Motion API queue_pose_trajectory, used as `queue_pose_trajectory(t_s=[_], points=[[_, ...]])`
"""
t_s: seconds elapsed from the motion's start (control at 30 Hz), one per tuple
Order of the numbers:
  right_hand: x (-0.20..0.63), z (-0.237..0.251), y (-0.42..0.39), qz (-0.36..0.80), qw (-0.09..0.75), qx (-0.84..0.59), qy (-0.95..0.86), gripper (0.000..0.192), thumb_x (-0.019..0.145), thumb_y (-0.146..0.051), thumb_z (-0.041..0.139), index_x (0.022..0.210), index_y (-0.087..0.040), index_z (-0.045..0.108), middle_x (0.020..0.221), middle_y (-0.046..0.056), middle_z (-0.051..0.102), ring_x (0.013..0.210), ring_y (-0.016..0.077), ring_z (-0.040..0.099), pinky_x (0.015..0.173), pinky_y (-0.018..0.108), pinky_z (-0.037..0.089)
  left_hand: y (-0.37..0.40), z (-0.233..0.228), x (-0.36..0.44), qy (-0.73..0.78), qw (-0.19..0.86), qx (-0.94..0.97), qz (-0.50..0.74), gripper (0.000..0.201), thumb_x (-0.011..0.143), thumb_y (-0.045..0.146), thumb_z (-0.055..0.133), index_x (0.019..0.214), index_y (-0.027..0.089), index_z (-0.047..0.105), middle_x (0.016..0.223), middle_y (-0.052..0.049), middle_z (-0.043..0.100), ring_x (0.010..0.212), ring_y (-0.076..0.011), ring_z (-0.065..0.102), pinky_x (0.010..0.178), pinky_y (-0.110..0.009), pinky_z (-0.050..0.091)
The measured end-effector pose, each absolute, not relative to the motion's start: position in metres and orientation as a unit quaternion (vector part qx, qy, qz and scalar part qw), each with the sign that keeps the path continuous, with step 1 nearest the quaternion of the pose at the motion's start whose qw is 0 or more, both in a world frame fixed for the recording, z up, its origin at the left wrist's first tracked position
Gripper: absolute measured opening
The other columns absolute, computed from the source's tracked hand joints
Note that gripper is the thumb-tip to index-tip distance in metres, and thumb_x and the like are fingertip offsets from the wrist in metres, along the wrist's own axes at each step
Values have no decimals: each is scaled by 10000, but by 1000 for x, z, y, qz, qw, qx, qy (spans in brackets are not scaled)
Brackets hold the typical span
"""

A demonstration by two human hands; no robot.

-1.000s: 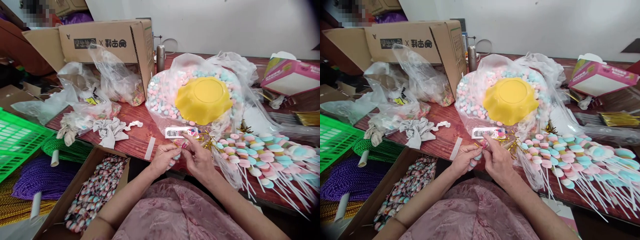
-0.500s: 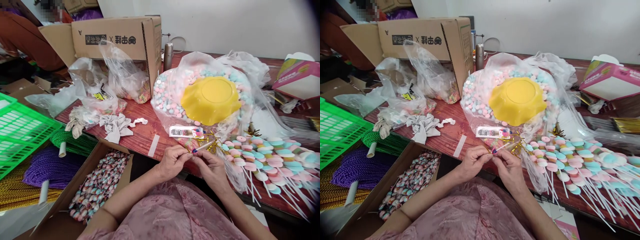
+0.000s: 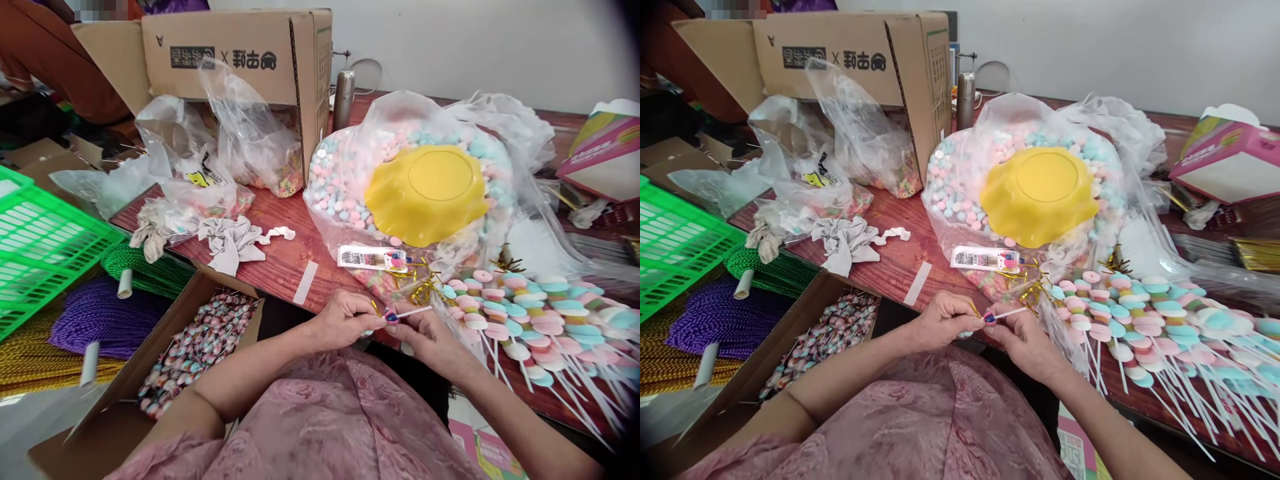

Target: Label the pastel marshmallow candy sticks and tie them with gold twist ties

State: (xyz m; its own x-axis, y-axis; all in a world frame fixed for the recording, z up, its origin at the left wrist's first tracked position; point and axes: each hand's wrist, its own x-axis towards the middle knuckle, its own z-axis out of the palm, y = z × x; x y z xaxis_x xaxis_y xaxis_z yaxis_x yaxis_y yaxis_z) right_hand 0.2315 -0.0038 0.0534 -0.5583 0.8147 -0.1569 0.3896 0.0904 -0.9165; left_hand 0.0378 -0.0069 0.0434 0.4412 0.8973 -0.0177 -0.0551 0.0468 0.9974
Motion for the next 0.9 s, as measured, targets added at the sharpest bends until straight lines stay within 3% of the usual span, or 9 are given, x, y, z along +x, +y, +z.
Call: queue_pose_trajectory(t_s=[0.1, 0.23, 0.3, 0.57, 0.77, 0.9], points=[[238, 65, -5, 383, 195, -372, -823, 236, 970, -292, 437, 794, -206, 568, 719, 7, 600, 673, 155, 567, 603, 273, 456, -4, 48, 33, 374, 746, 482, 267, 343, 697, 447, 747, 638, 123, 650, 525, 28, 536, 409, -49, 420, 384, -180, 291], [238, 88, -8, 84, 240, -175, -951, 247, 938, -84, 358, 896, -180, 582, 785, 48, 613, 769, 184, 560, 759, 364, 479, 5, 52, 26, 330, 840, 414, 121, 344, 576, 407, 852, 709, 126, 704, 546, 16, 604, 359, -50, 446, 297, -149, 235], [238, 95, -8, -3, 229, -104, -968, 279, 932, -58, 338, 918, -163, 596, 772, 56, 616, 785, 201, 558, 817, 417, 471, 10, 54, 25, 290, 867, 398, 69, 310, 555, 356, 870, 695, 132, 709, 541, 10, 622, 350, -61, 471, 276, -138, 232], [239, 93, -7, 17, 213, -12, -977, 411, 968, -97, 236, 1073, -111, 633, 884, 94, 654, 827, 218, 577, 914, 445, 431, 19, 57, 28, 189, 893, 406, -28, 207, 538, 234, 865, 655, 137, 725, 554, -27, 673, 398, -117, 559, 296, -160, 359], [231, 102, -13, -7, 172, -11, -985, 341, 950, -73, 312, 916, -139, 645, 775, 60, 643, 691, 193, 548, 802, 426, 432, 32, 63, 28, 144, 831, 532, -75, 225, 582, 299, 865, 673, 156, 718, 537, 25, 622, 438, -107, 556, 349, -165, 373], [238, 90, -16, -70, 185, -54, -979, 328, 896, -32, 355, 890, -185, 646, 899, 106, 701, 833, 260, 605, 848, 489, 412, 51, 89, 26, 171, 752, 636, 8, 220, 525, 256, 885, 627, 138, 729, 562, 28, 647, 606, -157, 651, 525, -209, 500]])
